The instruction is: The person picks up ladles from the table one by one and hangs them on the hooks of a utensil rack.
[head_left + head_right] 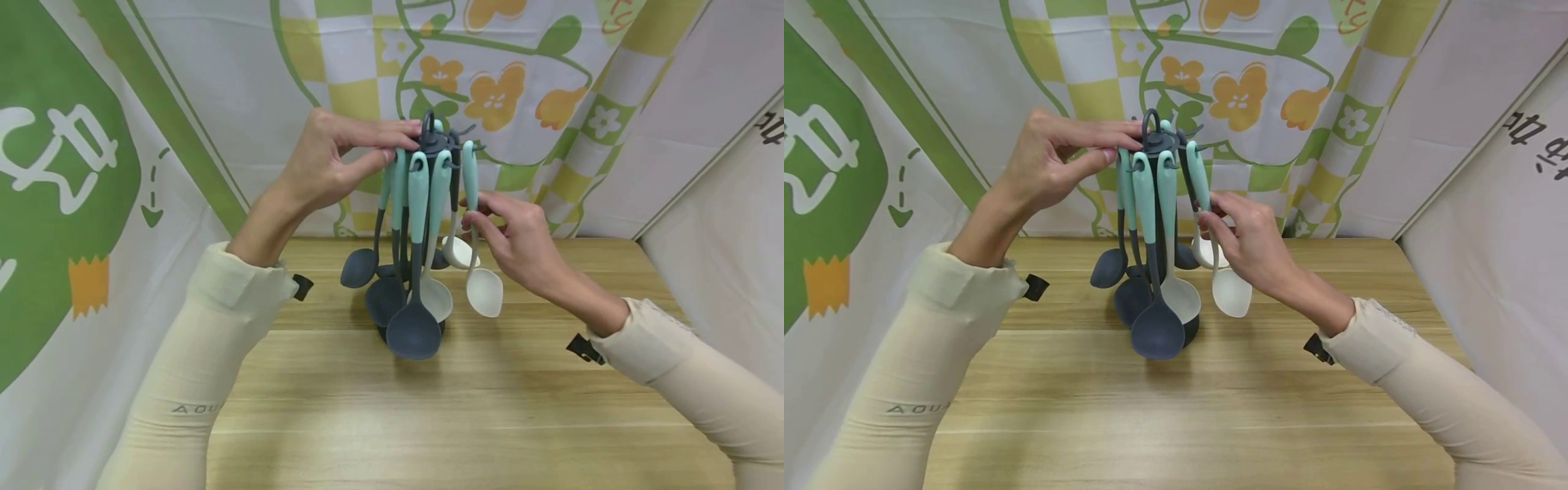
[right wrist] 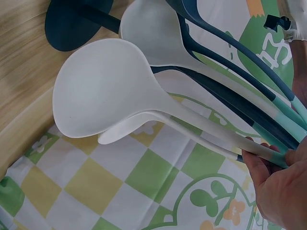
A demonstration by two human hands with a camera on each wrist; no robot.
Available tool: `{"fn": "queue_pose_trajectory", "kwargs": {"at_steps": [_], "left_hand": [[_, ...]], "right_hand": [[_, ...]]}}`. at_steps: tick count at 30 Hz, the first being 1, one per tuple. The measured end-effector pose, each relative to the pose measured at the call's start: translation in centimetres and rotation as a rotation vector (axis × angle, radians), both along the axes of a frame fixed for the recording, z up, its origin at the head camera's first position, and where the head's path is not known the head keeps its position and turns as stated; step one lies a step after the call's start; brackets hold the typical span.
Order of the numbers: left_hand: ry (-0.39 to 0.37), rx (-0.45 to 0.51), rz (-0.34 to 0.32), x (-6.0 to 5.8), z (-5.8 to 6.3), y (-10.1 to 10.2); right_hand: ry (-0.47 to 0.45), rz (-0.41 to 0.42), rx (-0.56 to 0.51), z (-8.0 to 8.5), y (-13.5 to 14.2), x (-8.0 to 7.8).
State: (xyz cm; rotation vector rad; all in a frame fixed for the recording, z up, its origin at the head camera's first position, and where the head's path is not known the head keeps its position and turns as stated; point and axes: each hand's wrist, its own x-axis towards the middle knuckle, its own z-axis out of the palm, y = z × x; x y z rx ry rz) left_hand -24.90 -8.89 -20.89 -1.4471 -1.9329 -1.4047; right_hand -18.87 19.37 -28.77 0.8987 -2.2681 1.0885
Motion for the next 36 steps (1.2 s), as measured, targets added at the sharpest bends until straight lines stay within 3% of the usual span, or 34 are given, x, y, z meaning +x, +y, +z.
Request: {"fn": "queue_pose_trajectory", "kwargs": {"at_steps": [10, 19, 36], "left_hand": [[0.002, 0.003, 0.000, 0.0, -0.1, 0.0], [0.004, 0.003, 0.004, 0.1, -0.1, 0.0], [0.045, -0.001, 0.020, 0.1, -0.1, 0.1]], "right_hand": [[-0.004, 0.012, -0.003, 0.0, -0.6, -0.2], [0.058, 0.021, 0.026, 0.0, -1.0, -0.6], [0.019, -0.013, 0.019, -0.1, -1.3, -0.6]]}}
